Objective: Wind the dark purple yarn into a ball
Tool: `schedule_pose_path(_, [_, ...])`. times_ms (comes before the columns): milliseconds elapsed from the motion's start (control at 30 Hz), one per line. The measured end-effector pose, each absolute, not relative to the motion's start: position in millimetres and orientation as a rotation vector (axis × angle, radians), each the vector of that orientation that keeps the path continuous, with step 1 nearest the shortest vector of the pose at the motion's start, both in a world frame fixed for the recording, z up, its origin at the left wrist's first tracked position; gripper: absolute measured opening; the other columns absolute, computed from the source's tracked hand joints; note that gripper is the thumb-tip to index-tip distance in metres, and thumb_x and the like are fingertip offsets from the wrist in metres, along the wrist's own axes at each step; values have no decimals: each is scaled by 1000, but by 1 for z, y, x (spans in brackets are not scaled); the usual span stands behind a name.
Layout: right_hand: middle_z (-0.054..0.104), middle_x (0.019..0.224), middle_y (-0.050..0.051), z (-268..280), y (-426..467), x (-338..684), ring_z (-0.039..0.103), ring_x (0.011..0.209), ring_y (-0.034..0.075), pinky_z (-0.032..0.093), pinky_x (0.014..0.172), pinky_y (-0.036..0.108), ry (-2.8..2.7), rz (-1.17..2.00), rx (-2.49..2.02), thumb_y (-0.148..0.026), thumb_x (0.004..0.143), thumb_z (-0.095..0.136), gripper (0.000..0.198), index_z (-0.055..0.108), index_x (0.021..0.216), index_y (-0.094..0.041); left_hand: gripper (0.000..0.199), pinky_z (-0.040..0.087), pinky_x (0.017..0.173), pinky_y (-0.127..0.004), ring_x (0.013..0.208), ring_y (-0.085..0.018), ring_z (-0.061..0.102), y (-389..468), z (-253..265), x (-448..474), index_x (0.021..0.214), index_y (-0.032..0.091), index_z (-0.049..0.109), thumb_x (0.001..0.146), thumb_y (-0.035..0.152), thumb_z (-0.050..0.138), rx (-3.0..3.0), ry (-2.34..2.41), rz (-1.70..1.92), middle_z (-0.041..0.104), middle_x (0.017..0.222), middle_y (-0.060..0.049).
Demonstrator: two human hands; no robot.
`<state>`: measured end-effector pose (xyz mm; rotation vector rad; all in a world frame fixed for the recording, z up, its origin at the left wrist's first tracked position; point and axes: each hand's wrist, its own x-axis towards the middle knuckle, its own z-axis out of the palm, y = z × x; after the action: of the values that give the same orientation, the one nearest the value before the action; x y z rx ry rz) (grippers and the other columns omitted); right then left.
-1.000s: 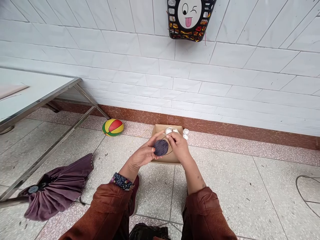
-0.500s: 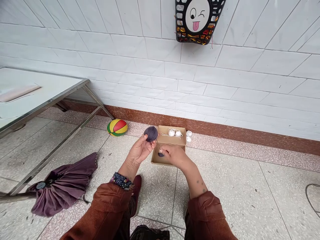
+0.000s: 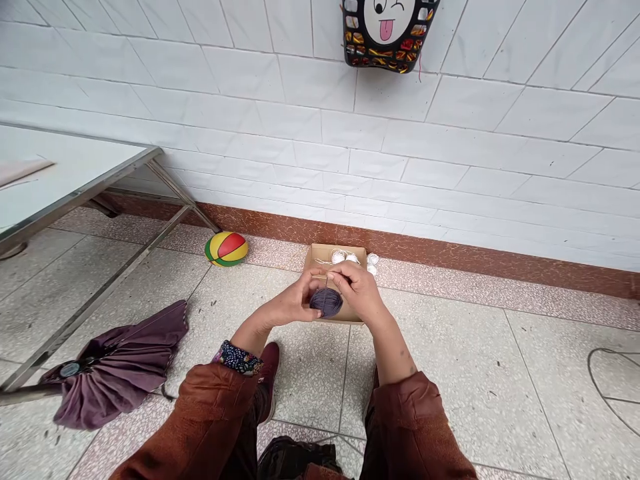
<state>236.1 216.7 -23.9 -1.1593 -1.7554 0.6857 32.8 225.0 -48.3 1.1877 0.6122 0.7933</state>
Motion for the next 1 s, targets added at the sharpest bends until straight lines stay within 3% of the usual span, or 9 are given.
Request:
schedule_pose_path(100, [66,80,2,-41,222,236,60,77,19,48,74,31,-1735,761,-1280,-36,98,53,23,66,85,-23,76,46,81,-31,92,-20,63,225,-44,34,135,29,53,67,16,84,1147,506,768,66,99,-3])
schedule_pose_path(233, [65,79,1,-55,223,231,59,75,18,46,72,29,-1835,871,-1332,-32,98,49,22,63,84,-22,54,46,82,-31,98,-20,62,232,-43,31,117,23,62,68,27,85,914,547,1032,66,109,-6])
schedule_pose_path(500, [64,78,-1,-30,207,215,58,73,16,44,72,29,-2137,970,-1094,-31,103,48,26,64,84,-22,36,43,77,-28,82,-16,57,246,-51,27,96,19,64,65,21,80,1023,1039,1144,66,90,-1])
schedule_pose_path(700, [70,87,3,1,197,223,63,78,18,49,73,31,-1943,993,-959,-42,101,54,25,69,94,-24,45,41,69,-28,74,-16,55,242,-53,30,100,21,64,58,16,81,1267,1041,991,65,82,0])
schedule_pose_path(867, [68,87,3,-8,207,234,62,82,19,48,77,32,-1656,831,-1065,-44,100,55,27,67,90,-23,48,44,78,-32,86,-19,57,230,-47,34,108,22,65,63,16,80,1431,837,822,64,97,-4])
schedule_pose_path(1000, [65,85,2,-27,218,239,58,78,19,46,74,31,-1523,779,-1248,-48,99,54,29,64,90,-22,68,44,85,-33,98,-21,59,224,-43,36,126,27,59,64,13,81,1383,615,725,62,108,-5])
